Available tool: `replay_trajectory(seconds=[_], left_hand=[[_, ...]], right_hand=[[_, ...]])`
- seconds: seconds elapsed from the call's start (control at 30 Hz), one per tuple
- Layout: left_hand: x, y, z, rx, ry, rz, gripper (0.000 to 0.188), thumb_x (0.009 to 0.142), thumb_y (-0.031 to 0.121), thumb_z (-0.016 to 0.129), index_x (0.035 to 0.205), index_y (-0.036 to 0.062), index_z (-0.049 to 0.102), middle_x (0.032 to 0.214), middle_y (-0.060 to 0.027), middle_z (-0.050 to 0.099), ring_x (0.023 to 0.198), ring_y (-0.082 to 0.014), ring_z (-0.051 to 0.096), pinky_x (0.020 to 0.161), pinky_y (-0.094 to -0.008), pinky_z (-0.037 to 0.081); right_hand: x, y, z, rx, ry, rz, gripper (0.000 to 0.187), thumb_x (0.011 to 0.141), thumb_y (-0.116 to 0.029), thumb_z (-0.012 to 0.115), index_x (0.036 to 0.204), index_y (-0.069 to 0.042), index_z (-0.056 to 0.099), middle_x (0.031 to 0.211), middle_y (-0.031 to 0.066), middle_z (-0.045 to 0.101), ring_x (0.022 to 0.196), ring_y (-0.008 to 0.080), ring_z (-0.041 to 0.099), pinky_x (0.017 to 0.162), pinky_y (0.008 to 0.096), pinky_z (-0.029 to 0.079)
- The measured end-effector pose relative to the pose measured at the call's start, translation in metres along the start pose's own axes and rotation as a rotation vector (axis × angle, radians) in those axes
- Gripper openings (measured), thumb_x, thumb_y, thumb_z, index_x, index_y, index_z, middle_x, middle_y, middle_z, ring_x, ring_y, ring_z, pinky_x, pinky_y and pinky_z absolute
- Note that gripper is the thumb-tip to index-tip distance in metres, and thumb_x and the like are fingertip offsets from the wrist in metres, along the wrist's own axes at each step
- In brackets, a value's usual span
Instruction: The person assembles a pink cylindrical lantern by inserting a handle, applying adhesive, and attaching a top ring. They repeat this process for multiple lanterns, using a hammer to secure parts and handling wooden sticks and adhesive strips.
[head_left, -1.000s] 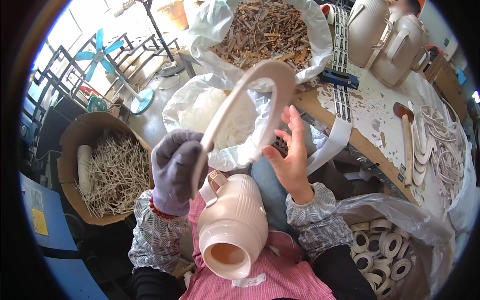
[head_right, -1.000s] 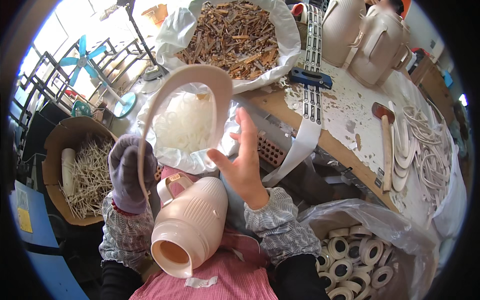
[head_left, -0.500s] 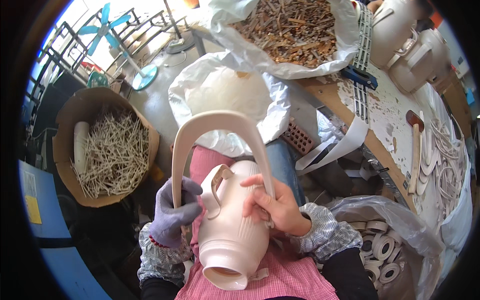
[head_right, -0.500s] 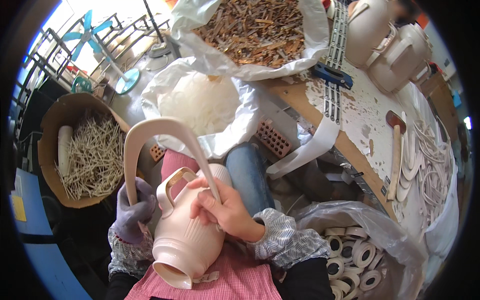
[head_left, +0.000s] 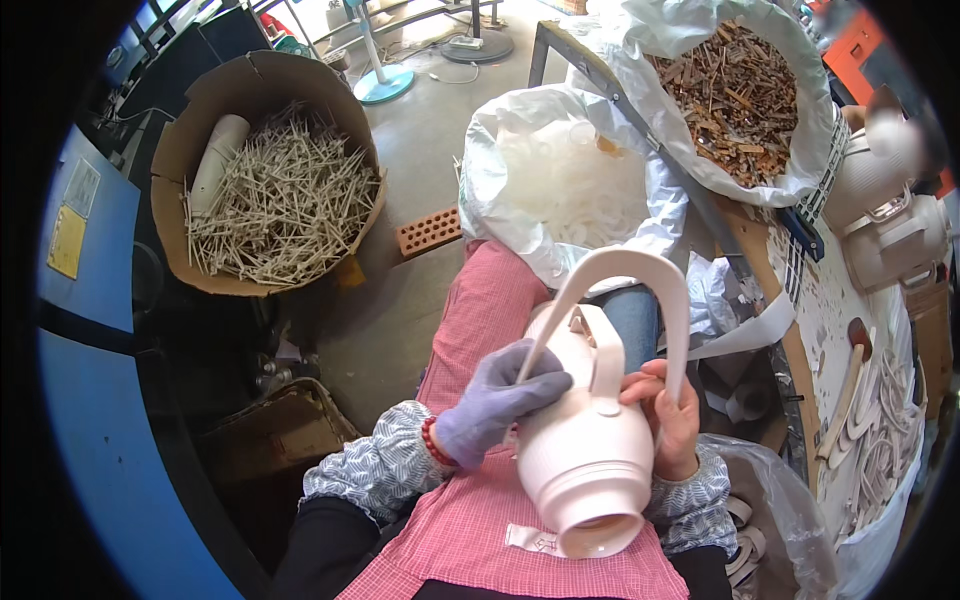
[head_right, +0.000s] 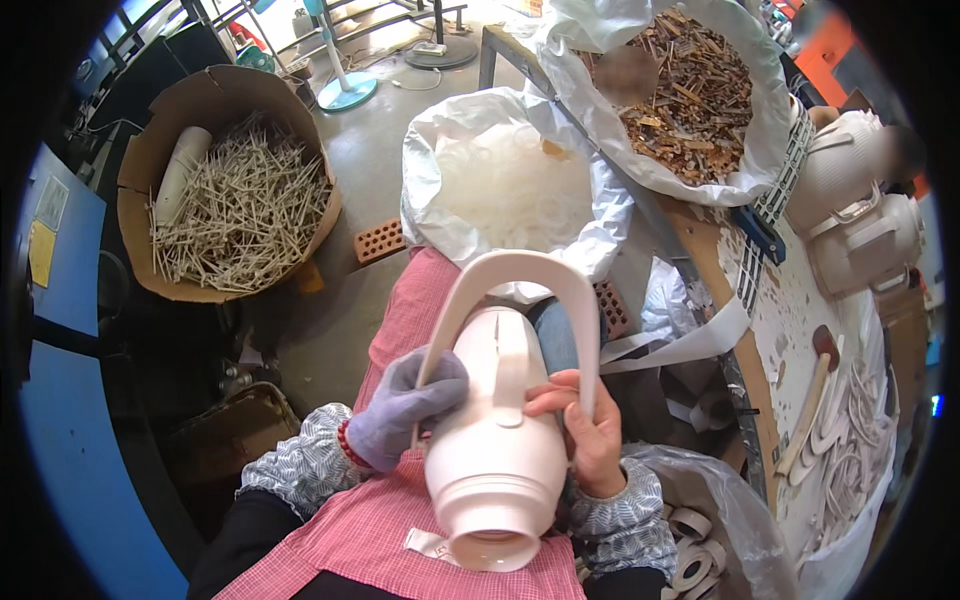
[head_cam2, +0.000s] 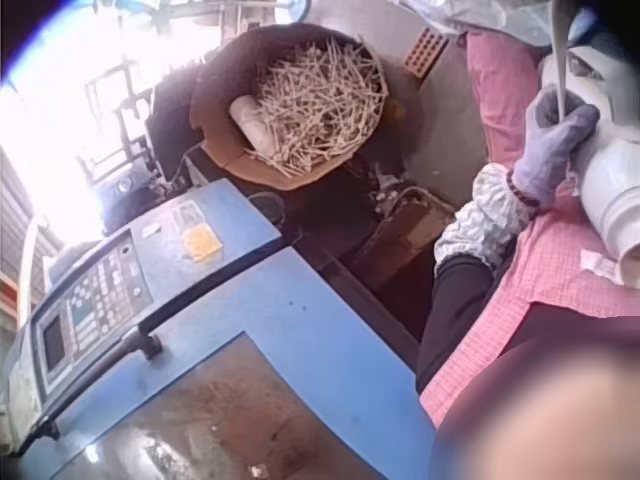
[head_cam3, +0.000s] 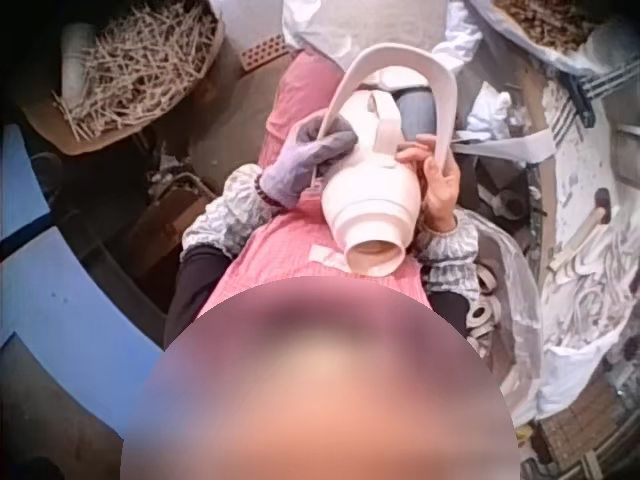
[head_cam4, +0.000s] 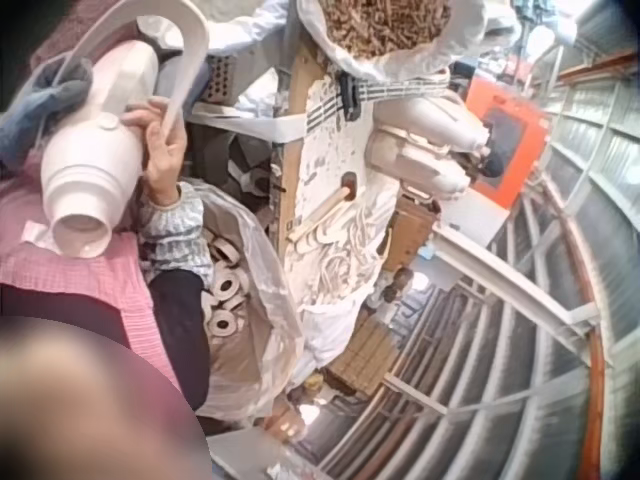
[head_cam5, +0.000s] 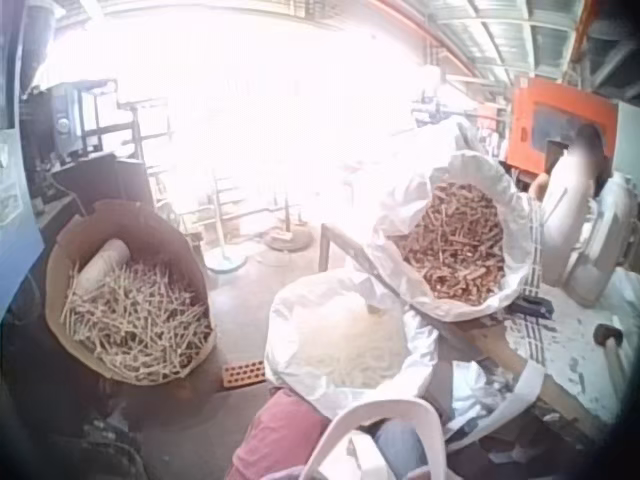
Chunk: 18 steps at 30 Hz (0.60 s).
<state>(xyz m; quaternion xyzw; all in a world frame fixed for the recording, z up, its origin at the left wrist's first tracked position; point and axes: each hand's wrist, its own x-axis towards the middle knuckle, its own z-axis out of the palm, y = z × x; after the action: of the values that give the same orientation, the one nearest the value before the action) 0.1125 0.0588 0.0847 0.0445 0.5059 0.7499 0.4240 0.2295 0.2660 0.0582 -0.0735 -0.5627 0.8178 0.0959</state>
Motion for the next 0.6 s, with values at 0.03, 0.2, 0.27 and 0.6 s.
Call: replay_trajectory(seconds=[0.03, 0.2, 0.27, 0.6], left_hand=[[0.001, -0.003, 0.005, 0.021, 0.006, -0.002, 0.021, 0.088, 0.023, 0.072, 0.092, 0.0062, 0.061, 0.078, 0.0027, 0.056, 0.068, -0.0041, 0.050, 0.059, -0.0202, 0.041], [-0.012, -0.010, 0.014, 0.020, 0.059, 0.037, 0.019, 0.089, 0.021, 0.070, 0.095, 0.0056, 0.062, 0.085, 0.0016, 0.058, 0.079, -0.0049, 0.053, 0.070, -0.0220, 0.045], [-0.017, -0.019, 0.011, -0.016, 0.064, 0.125, 0.017, 0.090, 0.019, 0.069, 0.096, 0.0058, 0.062, 0.086, 0.0016, 0.058, 0.080, -0.0051, 0.053, 0.071, -0.0218, 0.045], [0.024, 0.022, 0.001, 0.190, 0.067, 0.779, 0.018, 0.096, 0.015, 0.056, 0.093, -0.0023, 0.060, 0.093, -0.0141, 0.066, 0.081, -0.0200, 0.064, 0.077, -0.0351, 0.054]], right_hand=[[0.000, -0.004, -0.004, -0.031, 0.000, -0.019, 0.034, 0.100, -0.018, 0.047, 0.123, 0.007, 0.043, 0.095, 0.0179, 0.070, 0.103, 0.0265, 0.063, 0.097, 0.0364, 0.045], [-0.001, -0.007, -0.005, -0.013, -0.010, 0.038, 0.035, 0.100, -0.019, 0.049, 0.124, 0.006, 0.044, 0.095, 0.0175, 0.070, 0.103, 0.0256, 0.063, 0.095, 0.0359, 0.047], [-0.001, -0.003, -0.004, -0.023, -0.053, 0.032, 0.034, 0.100, -0.019, 0.049, 0.124, 0.005, 0.045, 0.095, 0.0173, 0.070, 0.103, 0.0252, 0.063, 0.094, 0.0356, 0.047], [0.063, -0.009, 0.012, -0.179, -0.066, -0.290, 0.056, 0.105, -0.048, 0.028, 0.114, 0.001, 0.052, 0.099, 0.0104, 0.062, 0.092, 0.0148, 0.055, 0.087, 0.0304, 0.042]])
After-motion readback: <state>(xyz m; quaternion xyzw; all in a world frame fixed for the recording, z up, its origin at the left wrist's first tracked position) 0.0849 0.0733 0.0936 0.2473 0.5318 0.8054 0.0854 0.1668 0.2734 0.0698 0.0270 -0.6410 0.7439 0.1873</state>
